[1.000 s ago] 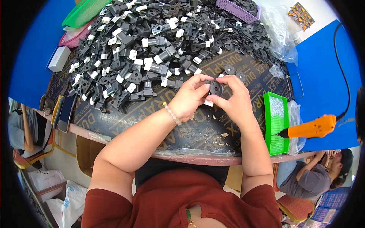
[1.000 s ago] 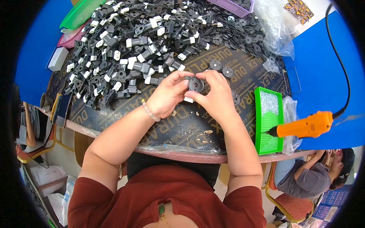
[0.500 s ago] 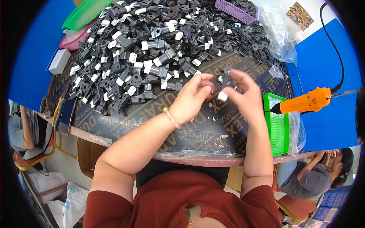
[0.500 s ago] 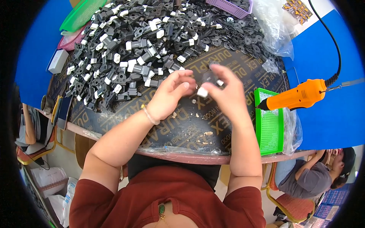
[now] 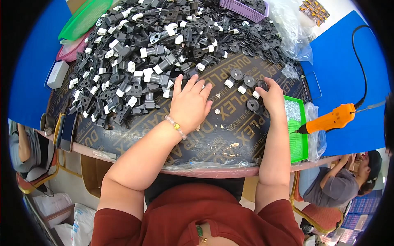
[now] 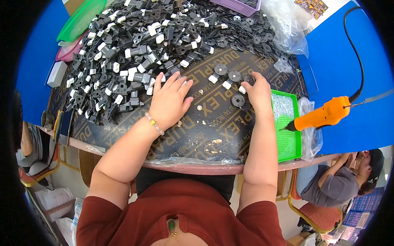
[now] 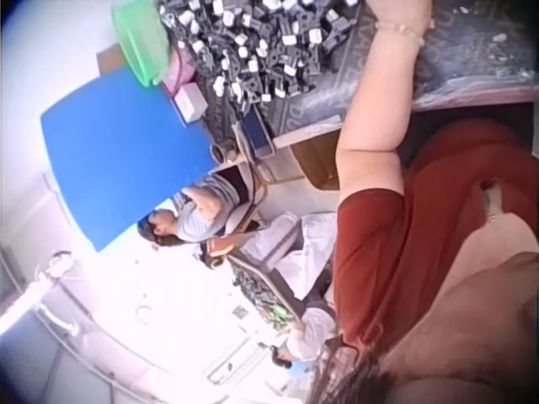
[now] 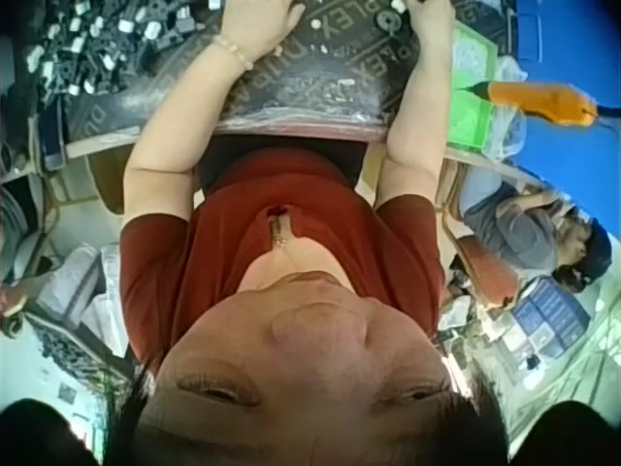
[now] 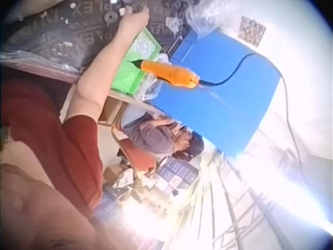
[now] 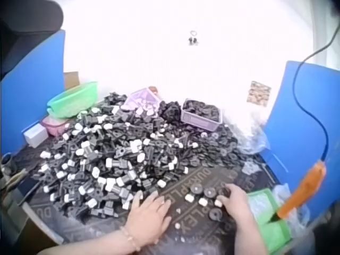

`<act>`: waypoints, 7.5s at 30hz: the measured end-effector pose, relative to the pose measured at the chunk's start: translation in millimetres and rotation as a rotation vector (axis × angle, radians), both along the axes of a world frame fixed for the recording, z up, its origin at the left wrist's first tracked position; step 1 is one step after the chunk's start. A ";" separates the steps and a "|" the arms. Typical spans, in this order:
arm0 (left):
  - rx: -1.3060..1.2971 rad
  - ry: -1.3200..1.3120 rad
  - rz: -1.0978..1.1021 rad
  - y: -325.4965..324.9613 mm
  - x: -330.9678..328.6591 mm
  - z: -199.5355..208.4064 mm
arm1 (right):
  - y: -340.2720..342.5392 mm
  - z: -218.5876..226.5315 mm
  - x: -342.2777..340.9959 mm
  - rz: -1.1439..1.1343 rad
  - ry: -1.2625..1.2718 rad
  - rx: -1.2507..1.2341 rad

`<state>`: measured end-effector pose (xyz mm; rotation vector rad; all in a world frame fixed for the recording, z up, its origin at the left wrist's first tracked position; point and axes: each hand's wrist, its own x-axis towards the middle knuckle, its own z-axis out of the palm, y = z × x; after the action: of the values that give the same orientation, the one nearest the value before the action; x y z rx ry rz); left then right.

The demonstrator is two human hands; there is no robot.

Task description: Assembling small plastic toy components using an electric screwdriver.

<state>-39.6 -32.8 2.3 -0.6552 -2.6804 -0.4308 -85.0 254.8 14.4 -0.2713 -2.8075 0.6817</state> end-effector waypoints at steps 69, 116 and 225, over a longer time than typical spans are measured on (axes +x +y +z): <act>1.667 -1.315 -0.201 3.5 -0.4 17.1 | -88.5 44.9 55.7 0.411 0.080 -0.137; 0.082 0.117 0.116 -0.3 -14.2 4.2 | -43.5 35.4 -6.3 0.233 0.434 -0.322; 1.627 -0.702 -0.197 -7.4 -11.1 19.8 | 38.2 113.5 144.1 0.479 -0.118 -0.753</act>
<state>-50.6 -40.1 22.1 -0.1816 -1.6623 -2.7287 59.1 293.0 127.9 0.2637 -2.5973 1.8700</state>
